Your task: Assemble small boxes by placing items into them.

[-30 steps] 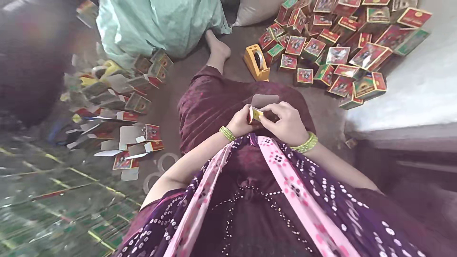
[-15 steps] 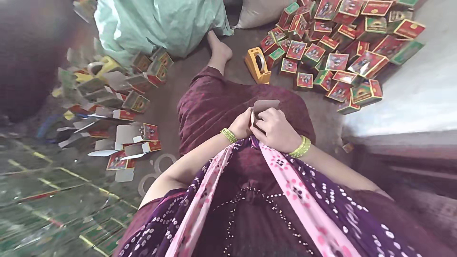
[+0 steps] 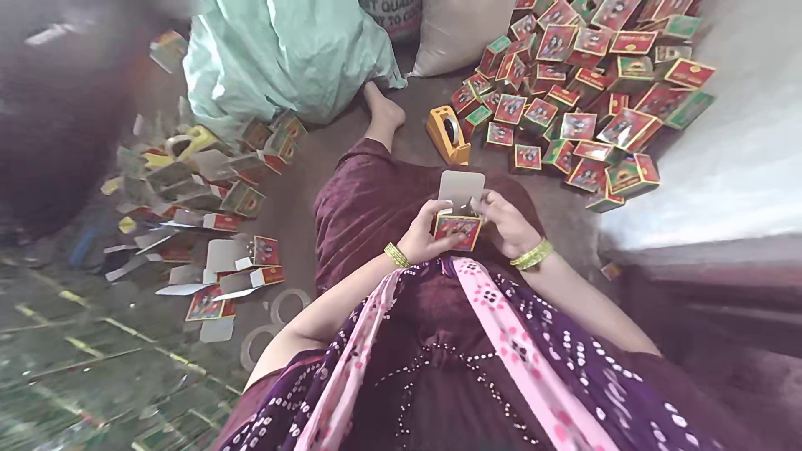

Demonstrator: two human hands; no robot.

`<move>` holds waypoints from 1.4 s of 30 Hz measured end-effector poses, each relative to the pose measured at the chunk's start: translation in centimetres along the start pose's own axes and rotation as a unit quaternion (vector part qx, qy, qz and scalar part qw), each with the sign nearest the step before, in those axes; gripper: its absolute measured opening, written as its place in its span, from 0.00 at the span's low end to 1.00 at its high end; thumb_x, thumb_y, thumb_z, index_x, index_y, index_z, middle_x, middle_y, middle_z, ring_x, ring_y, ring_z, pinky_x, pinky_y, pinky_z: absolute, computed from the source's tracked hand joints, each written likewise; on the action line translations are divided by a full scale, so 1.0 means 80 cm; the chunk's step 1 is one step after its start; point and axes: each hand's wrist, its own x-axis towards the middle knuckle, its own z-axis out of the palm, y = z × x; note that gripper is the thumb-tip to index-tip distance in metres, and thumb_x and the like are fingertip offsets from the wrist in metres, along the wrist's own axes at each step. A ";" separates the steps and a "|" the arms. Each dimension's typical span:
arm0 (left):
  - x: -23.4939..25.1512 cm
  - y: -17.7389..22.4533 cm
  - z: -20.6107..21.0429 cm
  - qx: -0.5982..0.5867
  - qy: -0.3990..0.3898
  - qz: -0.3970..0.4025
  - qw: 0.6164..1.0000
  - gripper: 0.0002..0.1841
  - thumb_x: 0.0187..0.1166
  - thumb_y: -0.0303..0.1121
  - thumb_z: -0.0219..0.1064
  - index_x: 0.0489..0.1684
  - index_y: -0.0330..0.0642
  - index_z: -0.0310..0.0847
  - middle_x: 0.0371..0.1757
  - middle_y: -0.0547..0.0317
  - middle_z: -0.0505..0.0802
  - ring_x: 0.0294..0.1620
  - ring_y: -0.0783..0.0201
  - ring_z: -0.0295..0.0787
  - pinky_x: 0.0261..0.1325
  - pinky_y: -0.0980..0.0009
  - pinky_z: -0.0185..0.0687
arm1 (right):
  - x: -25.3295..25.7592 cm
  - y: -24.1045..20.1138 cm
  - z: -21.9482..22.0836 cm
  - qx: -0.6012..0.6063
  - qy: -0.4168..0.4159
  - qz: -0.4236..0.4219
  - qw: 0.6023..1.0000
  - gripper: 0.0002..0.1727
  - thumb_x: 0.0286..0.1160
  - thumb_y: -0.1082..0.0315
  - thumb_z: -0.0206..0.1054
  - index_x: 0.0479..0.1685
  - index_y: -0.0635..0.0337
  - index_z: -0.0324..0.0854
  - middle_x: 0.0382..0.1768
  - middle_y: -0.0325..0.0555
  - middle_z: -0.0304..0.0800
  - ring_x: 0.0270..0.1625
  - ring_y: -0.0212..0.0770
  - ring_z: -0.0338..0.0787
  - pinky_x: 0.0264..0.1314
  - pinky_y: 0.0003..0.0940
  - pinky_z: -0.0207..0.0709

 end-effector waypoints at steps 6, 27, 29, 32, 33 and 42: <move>-0.005 0.002 -0.003 -0.035 -0.064 -0.035 0.997 0.27 0.65 0.34 0.83 0.57 0.31 0.75 0.52 0.48 0.90 0.51 0.63 0.91 0.58 0.60 0.91 | -0.005 0.006 0.008 -0.049 -0.026 0.026 0.998 0.25 0.67 0.85 0.67 0.65 0.61 0.76 0.46 0.48 0.94 0.46 0.39 0.94 0.53 0.37 0.90; 0.002 0.009 -0.004 -0.111 -0.094 -0.160 0.976 0.57 0.47 0.30 0.91 0.81 0.38 0.50 0.59 0.51 0.91 0.55 0.61 0.93 0.60 0.58 0.92 | -0.015 -0.013 -0.020 -0.393 -0.124 -0.305 0.859 0.08 0.71 0.67 0.76 0.44 0.58 0.96 0.47 0.40 0.97 0.55 0.32 0.93 0.63 0.31 0.87; 0.002 0.006 -0.004 -0.117 -0.097 -0.156 0.976 0.57 0.49 0.31 0.91 0.81 0.38 0.50 0.60 0.51 0.90 0.55 0.61 0.93 0.61 0.59 0.92 | -0.015 -0.014 -0.020 -0.457 -0.145 -0.326 0.815 0.11 0.76 0.63 0.70 0.47 0.52 0.97 0.51 0.38 0.95 0.59 0.34 0.89 0.66 0.35 0.82; -0.001 0.000 -0.002 -0.126 -0.082 -0.140 0.979 0.53 0.54 0.30 0.88 0.80 0.35 0.53 0.58 0.50 0.90 0.55 0.61 0.92 0.61 0.58 0.91 | -0.019 -0.010 -0.020 -0.506 -0.161 -0.340 0.776 0.17 0.79 0.64 0.61 0.56 0.49 0.95 0.51 0.42 0.89 0.60 0.38 0.83 0.66 0.37 0.79; -0.002 -0.002 -0.002 -0.128 -0.070 -0.139 0.979 0.50 0.56 0.30 0.87 0.80 0.35 0.54 0.57 0.50 0.91 0.54 0.61 0.93 0.60 0.58 0.91 | -0.020 -0.006 -0.021 -0.512 -0.153 -0.348 0.771 0.18 0.80 0.66 0.60 0.59 0.50 0.93 0.52 0.44 0.89 0.61 0.39 0.84 0.66 0.36 0.79; 0.006 0.002 0.000 -0.178 0.026 -0.254 0.950 0.21 0.78 0.31 0.68 0.69 0.41 0.70 0.53 0.52 0.93 0.47 0.62 0.93 0.55 0.61 0.91 | 0.009 0.004 -0.036 -0.319 -0.090 -0.194 0.923 0.24 0.81 0.71 0.65 0.77 0.64 0.76 0.61 0.46 0.94 0.60 0.36 0.93 0.66 0.36 0.88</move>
